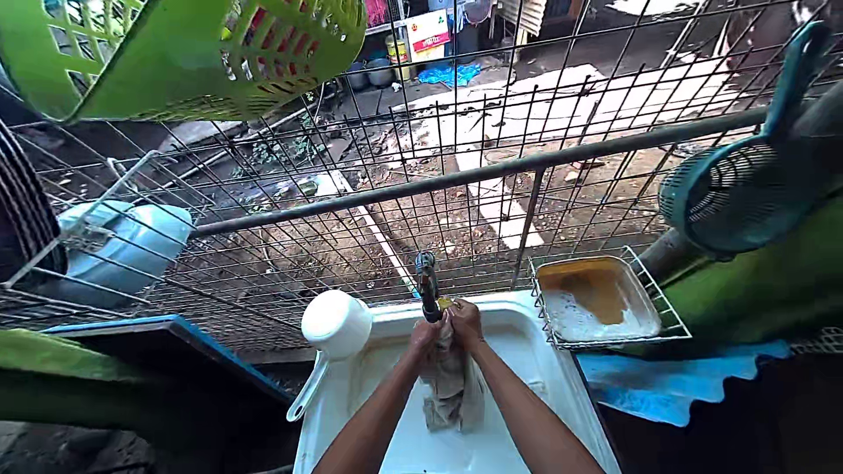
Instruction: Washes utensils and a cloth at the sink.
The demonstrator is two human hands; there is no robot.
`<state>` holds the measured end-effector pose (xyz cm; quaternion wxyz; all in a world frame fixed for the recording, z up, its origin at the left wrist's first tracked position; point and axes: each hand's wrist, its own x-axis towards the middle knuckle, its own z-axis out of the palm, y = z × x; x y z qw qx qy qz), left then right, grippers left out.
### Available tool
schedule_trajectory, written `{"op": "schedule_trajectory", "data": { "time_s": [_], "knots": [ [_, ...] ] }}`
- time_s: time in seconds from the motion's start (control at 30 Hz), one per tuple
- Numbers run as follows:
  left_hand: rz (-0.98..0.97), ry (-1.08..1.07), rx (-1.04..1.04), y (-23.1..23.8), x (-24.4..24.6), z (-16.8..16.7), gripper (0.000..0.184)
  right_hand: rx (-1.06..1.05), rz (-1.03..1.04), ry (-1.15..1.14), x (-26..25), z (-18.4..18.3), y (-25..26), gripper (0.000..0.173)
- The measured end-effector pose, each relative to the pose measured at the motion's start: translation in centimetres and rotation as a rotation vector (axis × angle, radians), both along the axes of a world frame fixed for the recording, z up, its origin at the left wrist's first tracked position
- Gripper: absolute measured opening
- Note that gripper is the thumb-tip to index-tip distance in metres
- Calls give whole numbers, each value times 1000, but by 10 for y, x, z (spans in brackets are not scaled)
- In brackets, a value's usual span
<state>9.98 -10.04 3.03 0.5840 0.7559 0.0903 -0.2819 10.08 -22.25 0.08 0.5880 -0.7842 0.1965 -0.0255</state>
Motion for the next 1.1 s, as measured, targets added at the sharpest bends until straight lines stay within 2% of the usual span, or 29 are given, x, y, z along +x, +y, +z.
{"op": "schedule_trajectory", "data": {
  "time_s": [0.03, 0.1, 0.13, 0.17, 0.23, 0.3, 0.37, 0.47, 0.53, 0.63, 0.73, 0.83, 0.93, 0.97, 1.03, 1.1],
  "knots": [
    [-182, -54, 69, 11, 5, 7, 44, 29, 130, 79, 0, 9, -7, 33],
    [-561, -115, 276, 28, 16, 16, 69, 16, 353, 145, 1, 32, -12, 27],
    [-684, -169, 372, 32, 19, 15, 66, -13, 420, 149, -1, 41, -13, 25],
    [-732, -209, 430, 34, 20, 11, 54, -56, 429, 130, -3, 50, -14, 24],
    [-634, -156, 359, 35, 23, 7, 36, -144, 292, 19, -6, 70, -22, 31],
    [-440, -78, 147, 36, 22, 0, 32, -119, 86, -267, -10, 95, -17, 41],
    [-316, -22, 45, 30, 21, -2, 31, -46, 100, -521, -12, 125, 0, 50],
    [-344, -6, 84, 19, 25, 14, 29, -153, 311, -580, -4, 152, 23, 44],
    [-384, -54, 133, 15, 28, 21, 34, -183, 254, -606, 4, 149, 38, 36],
    [-406, -134, 127, 16, 30, 16, 37, -130, 161, -711, 12, 139, 46, 39],
    [-343, -76, 137, 11, 22, 17, 30, -196, 286, -614, 7, 151, 39, 26],
    [-277, -49, 59, 13, 12, 16, 17, -207, 476, -473, 2, 162, 34, 31],
    [-189, -22, -76, 23, 5, 16, 20, -124, 561, -442, 1, 168, 21, 35],
    [-157, 14, -129, 30, 1, 20, 24, -62, 520, -450, -2, 167, 10, 39],
    [-91, 67, -211, 45, -10, 37, 30, -56, 250, -440, -13, 158, -25, 39],
    [-46, 141, -314, 61, -22, 62, 36, -296, 5, -150, -23, 145, -87, 34]
  ]
}}
